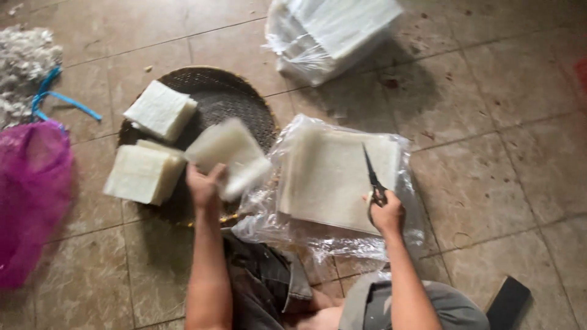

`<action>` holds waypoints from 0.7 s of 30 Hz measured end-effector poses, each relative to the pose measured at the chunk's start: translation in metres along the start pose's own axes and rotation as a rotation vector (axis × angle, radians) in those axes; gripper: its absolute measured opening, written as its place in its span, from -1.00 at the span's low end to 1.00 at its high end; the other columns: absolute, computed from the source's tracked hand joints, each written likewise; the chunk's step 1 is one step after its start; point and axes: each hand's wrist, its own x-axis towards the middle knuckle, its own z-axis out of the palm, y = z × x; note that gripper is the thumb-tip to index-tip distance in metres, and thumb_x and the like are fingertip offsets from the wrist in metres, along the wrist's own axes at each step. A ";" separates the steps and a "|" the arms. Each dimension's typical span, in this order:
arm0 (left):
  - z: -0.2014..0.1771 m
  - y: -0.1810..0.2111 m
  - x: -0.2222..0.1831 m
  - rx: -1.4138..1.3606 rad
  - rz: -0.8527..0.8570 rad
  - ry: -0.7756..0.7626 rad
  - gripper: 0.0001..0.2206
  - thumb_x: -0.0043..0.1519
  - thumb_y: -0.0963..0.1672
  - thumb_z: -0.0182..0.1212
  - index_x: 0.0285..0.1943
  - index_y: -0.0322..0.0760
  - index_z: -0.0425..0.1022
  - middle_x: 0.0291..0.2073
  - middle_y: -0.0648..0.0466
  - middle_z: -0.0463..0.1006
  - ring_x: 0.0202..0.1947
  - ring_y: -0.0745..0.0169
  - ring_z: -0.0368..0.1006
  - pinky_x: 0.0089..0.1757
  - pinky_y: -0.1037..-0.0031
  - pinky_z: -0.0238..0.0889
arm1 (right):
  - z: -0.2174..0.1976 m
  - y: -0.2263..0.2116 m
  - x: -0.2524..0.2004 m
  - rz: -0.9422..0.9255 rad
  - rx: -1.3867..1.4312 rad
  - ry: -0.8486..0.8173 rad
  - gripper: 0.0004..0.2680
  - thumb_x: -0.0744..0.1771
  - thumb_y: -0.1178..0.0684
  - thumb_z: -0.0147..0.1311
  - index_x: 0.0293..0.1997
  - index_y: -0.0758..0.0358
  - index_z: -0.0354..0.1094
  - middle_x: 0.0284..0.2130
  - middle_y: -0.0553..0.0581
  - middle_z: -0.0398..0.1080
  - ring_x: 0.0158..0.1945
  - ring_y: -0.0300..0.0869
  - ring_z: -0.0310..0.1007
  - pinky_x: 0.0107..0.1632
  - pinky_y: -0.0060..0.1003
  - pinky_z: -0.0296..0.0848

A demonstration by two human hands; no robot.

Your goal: A person sitting on the floor uses scissors to trim the edges of stacks of thin white sheets, likely rice paper, and organizes them into piles.

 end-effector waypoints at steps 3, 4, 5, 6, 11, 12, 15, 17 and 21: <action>-0.030 -0.021 0.053 0.105 0.019 0.190 -0.61 0.11 -0.24 0.49 0.05 -0.41 0.40 -0.26 -0.10 0.56 -0.29 0.20 0.50 -0.25 0.32 0.46 | 0.003 0.003 0.004 0.007 -0.039 0.017 -0.75 0.23 -0.23 0.34 -0.34 0.08 0.44 -0.54 0.17 0.48 -0.27 0.11 0.56 -0.13 -0.08 0.46; -0.037 -0.038 0.067 0.193 0.020 0.233 -0.57 0.07 -0.24 0.53 0.05 -0.42 0.40 -0.21 -0.18 0.55 -0.23 0.08 0.52 -0.18 0.24 0.45 | 0.003 0.002 0.004 0.018 -0.057 0.018 -0.75 0.23 -0.24 0.35 -0.35 0.06 0.44 -0.55 0.15 0.48 -0.28 0.10 0.56 -0.14 -0.08 0.46; -0.043 -0.056 0.081 0.281 0.019 0.272 -0.54 0.03 -0.24 0.56 0.06 -0.43 0.41 -0.17 -0.25 0.54 -0.17 -0.04 0.54 -0.12 0.15 0.44 | 0.001 0.002 0.003 0.033 -0.076 0.021 -0.74 0.22 -0.26 0.35 -0.36 0.05 0.43 -0.55 0.13 0.47 -0.29 0.10 0.56 -0.15 -0.08 0.45; -0.046 -0.076 0.090 0.279 0.016 0.275 -0.54 0.03 -0.24 0.56 0.06 -0.43 0.41 -0.17 -0.25 0.54 -0.17 -0.04 0.54 -0.12 0.15 0.44 | 0.004 0.003 0.006 0.031 -0.080 0.020 -0.74 0.22 -0.26 0.35 -0.36 0.05 0.43 -0.55 0.13 0.47 -0.29 0.10 0.56 -0.15 -0.08 0.45; -0.058 -0.142 0.119 0.781 -0.062 0.389 -0.29 -0.10 -0.05 0.61 0.26 -0.20 0.36 0.05 -0.12 0.53 0.15 -0.12 0.48 0.14 0.15 0.33 | 0.006 0.000 0.002 0.013 -0.077 0.059 -0.75 0.26 -0.22 0.35 -0.36 0.10 0.44 -0.57 0.14 0.45 -0.35 0.06 0.54 -0.19 -0.14 0.43; -0.054 -0.130 0.111 0.776 -0.066 0.379 -0.29 -0.10 -0.05 0.61 0.26 -0.20 0.36 0.05 -0.12 0.53 0.15 -0.12 0.48 0.14 0.15 0.33 | 0.006 -0.003 0.001 0.018 -0.082 0.068 -0.75 0.26 -0.22 0.35 -0.36 0.10 0.44 -0.57 0.14 0.45 -0.35 0.06 0.54 -0.19 -0.14 0.43; -0.042 -0.095 0.088 0.917 -0.074 0.299 -0.14 0.07 -0.06 0.51 0.46 -0.61 0.09 0.28 -0.52 0.30 0.41 -0.39 0.15 0.37 0.07 -0.15 | 0.003 -0.005 -0.001 0.032 -0.048 0.062 -0.77 0.27 -0.19 0.33 -0.36 0.11 0.44 -0.57 0.15 0.45 -0.35 0.06 0.52 -0.20 -0.14 0.43; -0.039 -0.080 0.072 0.929 -0.002 0.285 -0.06 0.05 -0.03 0.55 0.50 -0.62 0.03 0.29 -0.50 0.22 0.39 -0.47 0.10 0.35 -0.01 -0.17 | 0.002 -0.007 -0.002 0.039 -0.042 0.033 -0.71 0.20 -0.23 0.39 -0.37 0.12 0.43 -0.58 0.15 0.45 -0.35 0.07 0.53 -0.20 -0.13 0.44; 0.027 -0.042 -0.018 0.894 0.654 0.254 -0.50 0.15 -0.21 0.43 0.23 -0.71 0.42 0.08 -0.61 0.43 0.18 -0.64 0.29 0.22 -0.11 -0.03 | 0.000 -0.008 -0.005 0.057 -0.011 0.027 -0.70 0.19 -0.26 0.39 -0.38 0.11 0.42 -0.59 0.15 0.44 -0.35 0.08 0.54 -0.21 -0.11 0.43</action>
